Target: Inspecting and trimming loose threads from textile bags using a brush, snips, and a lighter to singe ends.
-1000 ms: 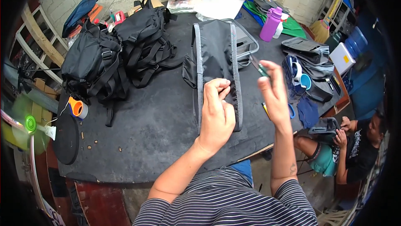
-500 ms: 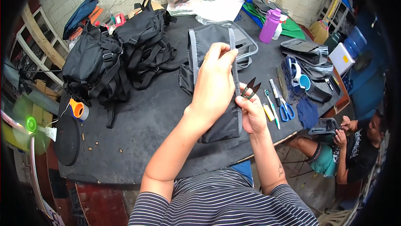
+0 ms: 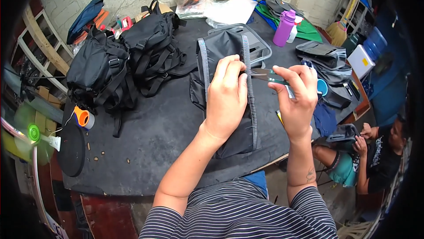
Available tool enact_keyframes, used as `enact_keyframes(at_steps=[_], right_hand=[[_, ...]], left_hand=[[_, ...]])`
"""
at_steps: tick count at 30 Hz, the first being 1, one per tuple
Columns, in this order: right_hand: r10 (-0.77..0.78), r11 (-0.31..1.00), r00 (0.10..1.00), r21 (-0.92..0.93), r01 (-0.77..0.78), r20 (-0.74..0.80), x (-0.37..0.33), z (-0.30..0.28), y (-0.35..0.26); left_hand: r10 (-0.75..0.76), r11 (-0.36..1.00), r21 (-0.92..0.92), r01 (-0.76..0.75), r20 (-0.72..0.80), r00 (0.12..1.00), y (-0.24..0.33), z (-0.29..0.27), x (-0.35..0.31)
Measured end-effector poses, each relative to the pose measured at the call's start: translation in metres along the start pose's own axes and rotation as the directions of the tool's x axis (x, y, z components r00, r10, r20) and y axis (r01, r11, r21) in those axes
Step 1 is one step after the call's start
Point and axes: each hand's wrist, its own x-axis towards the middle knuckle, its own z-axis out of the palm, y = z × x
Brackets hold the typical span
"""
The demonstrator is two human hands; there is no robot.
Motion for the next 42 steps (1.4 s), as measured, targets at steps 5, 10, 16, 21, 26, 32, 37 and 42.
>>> enact_keyframes(at_steps=[5, 10, 16, 21, 26, 32, 37, 42], right_hand=[[-0.151, 0.968, 0.987, -0.195, 0.16, 0.062, 0.009, -0.001, -0.01], [-0.198, 0.95, 0.977, -0.231, 0.211, 0.078, 0.013, 0.004, -0.014], [-0.135, 0.965, 0.991, -0.231, 0.128, -0.015, 0.015, 0.006, -0.006], [0.417, 0.469, 0.85, 0.725, -0.504, 0.321, -0.003, 0.04, 0.005], [0.48, -0.148, 0.7, 0.836, -0.529, 0.528, -0.032, 0.075, -0.001], [0.472, -0.141, 0.707, 0.836, -0.53, 0.527, -0.031, 0.073, -0.01], [0.47, -0.074, 0.738, 0.855, -0.514, 0.484, -0.038, 0.072, -0.016], [0.533, 0.333, 0.76, 0.734, -0.592, 0.372, -0.023, 0.055, -0.015]], left_hand=[[0.023, 0.999, 0.041, -0.023, -0.019, 1.0, 0.001, 0.002, 0.0], [0.082, 0.992, 0.1, -0.078, -0.038, 0.996, 0.0, 0.002, 0.001], [0.007, 0.998, 0.058, -0.008, 0.025, 1.0, -0.002, 0.002, 0.0], [0.007, 0.972, -0.235, -0.03, -0.099, 0.995, 0.002, -0.002, 0.0], [0.046, 0.99, -0.103, -0.095, -0.4, 0.915, -0.003, -0.028, 0.004], [-0.135, 0.989, -0.074, 0.125, -0.157, 0.978, -0.01, -0.051, 0.021], [0.108, 0.944, 0.33, -0.024, -0.238, 0.965, -0.02, -0.034, 0.021], [0.024, 0.986, 0.165, 0.016, -0.237, 0.971, -0.027, -0.025, 0.022]])
